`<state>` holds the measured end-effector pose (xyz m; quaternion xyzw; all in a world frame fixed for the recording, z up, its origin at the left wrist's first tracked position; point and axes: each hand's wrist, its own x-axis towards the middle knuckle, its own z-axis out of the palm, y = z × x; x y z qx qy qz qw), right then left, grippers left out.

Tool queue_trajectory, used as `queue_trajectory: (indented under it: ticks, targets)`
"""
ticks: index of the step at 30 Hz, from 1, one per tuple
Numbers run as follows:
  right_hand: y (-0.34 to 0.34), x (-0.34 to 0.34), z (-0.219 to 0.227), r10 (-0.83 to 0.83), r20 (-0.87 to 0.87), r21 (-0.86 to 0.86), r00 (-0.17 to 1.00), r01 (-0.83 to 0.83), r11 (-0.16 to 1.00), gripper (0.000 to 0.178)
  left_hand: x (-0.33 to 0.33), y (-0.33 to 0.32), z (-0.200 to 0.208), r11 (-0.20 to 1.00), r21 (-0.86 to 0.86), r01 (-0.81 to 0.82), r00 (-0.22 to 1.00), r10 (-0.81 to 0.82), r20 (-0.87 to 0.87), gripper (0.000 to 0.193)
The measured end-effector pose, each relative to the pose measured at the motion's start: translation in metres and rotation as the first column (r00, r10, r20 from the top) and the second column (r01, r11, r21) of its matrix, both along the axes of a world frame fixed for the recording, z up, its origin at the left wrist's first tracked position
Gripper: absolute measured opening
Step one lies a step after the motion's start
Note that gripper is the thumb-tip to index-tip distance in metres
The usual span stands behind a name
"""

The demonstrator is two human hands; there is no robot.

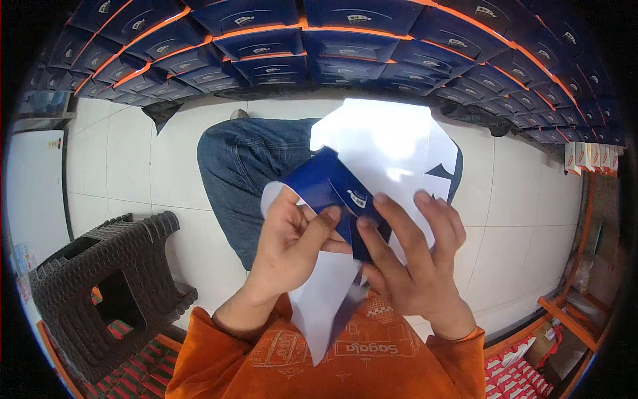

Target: Folding and assembling cardboard food boxes while kneeling in a storage area.

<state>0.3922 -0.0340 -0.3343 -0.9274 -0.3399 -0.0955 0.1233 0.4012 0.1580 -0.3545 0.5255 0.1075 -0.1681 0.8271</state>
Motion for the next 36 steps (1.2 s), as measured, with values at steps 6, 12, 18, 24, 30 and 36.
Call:
queue_trajectory:
  ticks: [6,12,18,24,30,36]
  targets:
    - [0.004,0.025,-0.040,-0.052,-0.464,0.332,0.884,0.228,0.915,0.032,0.009,-0.008,-0.035,0.987,-0.069,0.145,0.967,-0.156,-0.200,0.024]
    - [-0.013,0.026,-0.056,0.135,-0.596,0.758,0.791,0.499,0.420,0.036,0.034,-0.005,-0.050,0.965,0.213,0.153,0.970,-0.107,-0.216,0.013]
    - [-0.007,0.025,-0.056,-0.067,-0.398,0.259,0.915,0.183,0.948,0.062,0.015,-0.014,-0.087,0.993,-0.055,0.102,0.982,-0.092,0.165,0.047]
    - [0.001,0.041,-0.063,0.128,-0.572,0.297,0.810,0.059,0.953,0.091,-0.024,0.001,-0.132,0.885,0.271,0.380,0.898,-0.423,0.121,0.051]
    - [-0.009,0.041,-0.066,0.070,-0.679,0.591,0.731,0.488,0.642,0.062,-0.023,0.106,-0.091,0.833,-0.064,0.549,0.818,-0.521,0.244,0.071]
    - [-0.002,0.021,-0.094,0.425,-0.789,0.415,0.444,0.895,-0.165,0.037,0.022,0.102,-0.058,0.873,0.482,0.070,0.599,-0.423,0.680,0.118]
